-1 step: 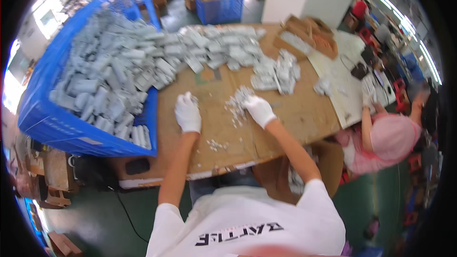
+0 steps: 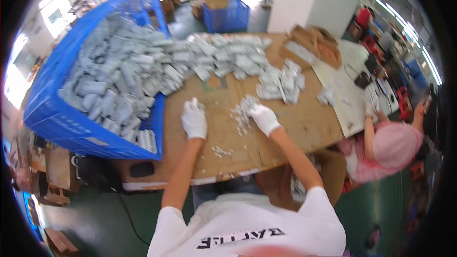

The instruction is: The person picks up a remote control housing and small white components, fits the components into the housing, and presses them into place. They then set the assembled housing aside on the table and repeat the process.

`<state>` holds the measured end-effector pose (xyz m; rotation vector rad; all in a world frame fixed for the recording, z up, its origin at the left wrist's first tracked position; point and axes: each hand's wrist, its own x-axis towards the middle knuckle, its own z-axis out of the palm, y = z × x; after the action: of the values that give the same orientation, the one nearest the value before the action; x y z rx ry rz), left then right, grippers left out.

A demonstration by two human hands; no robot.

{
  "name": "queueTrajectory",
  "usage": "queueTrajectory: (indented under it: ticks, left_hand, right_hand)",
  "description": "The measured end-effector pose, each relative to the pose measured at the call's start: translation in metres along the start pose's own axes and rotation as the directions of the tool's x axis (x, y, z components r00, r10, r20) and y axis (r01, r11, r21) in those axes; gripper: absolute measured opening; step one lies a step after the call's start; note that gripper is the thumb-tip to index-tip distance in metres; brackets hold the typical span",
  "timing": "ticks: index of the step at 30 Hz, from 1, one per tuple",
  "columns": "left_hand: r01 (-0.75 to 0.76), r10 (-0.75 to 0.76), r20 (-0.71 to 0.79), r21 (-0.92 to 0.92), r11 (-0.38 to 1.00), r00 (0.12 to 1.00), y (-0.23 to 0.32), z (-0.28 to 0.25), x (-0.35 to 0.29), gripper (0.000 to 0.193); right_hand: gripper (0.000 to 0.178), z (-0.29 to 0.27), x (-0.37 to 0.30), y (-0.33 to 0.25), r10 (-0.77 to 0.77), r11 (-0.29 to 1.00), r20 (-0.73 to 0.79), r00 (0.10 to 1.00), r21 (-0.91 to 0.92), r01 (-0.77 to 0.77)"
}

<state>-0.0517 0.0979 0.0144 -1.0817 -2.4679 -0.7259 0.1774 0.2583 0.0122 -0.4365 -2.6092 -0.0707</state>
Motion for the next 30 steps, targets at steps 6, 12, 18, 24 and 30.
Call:
queueTrajectory:
  ticks: [6,12,18,24,30]
  left_hand:
    - [0.195,-0.128,0.268,-0.239,0.951,0.955,0.007,-0.01,-0.015,0.081]
    - [0.392,-0.111,0.42,-0.678,0.622,0.901,-0.009,-0.018,-0.019,0.074]
    - [0.5,0.1,0.512,-0.858,0.119,0.853,-0.013,-0.006,-0.03,0.063]
    - [0.564,0.243,0.545,-0.825,-0.013,0.802,-0.006,-0.025,-0.038,0.063]
    - [0.57,0.249,0.583,-0.811,0.131,0.773,0.002,-0.036,-0.038,0.04]
  right_hand:
    - [0.003,-0.006,-0.007,0.006,0.049,0.997,0.092,0.995,-0.057,-0.044]
    - [0.004,-0.02,0.006,0.008,0.256,0.965,0.29,0.922,-0.028,-0.259]
    - [0.003,-0.018,0.013,0.008,0.282,0.959,0.282,0.917,-0.102,-0.264]
    - [0.002,-0.023,0.016,0.003,0.219,0.958,0.24,0.946,-0.239,-0.161]
    - [0.004,-0.013,0.009,0.01,0.252,0.958,0.189,0.949,-0.187,-0.217]
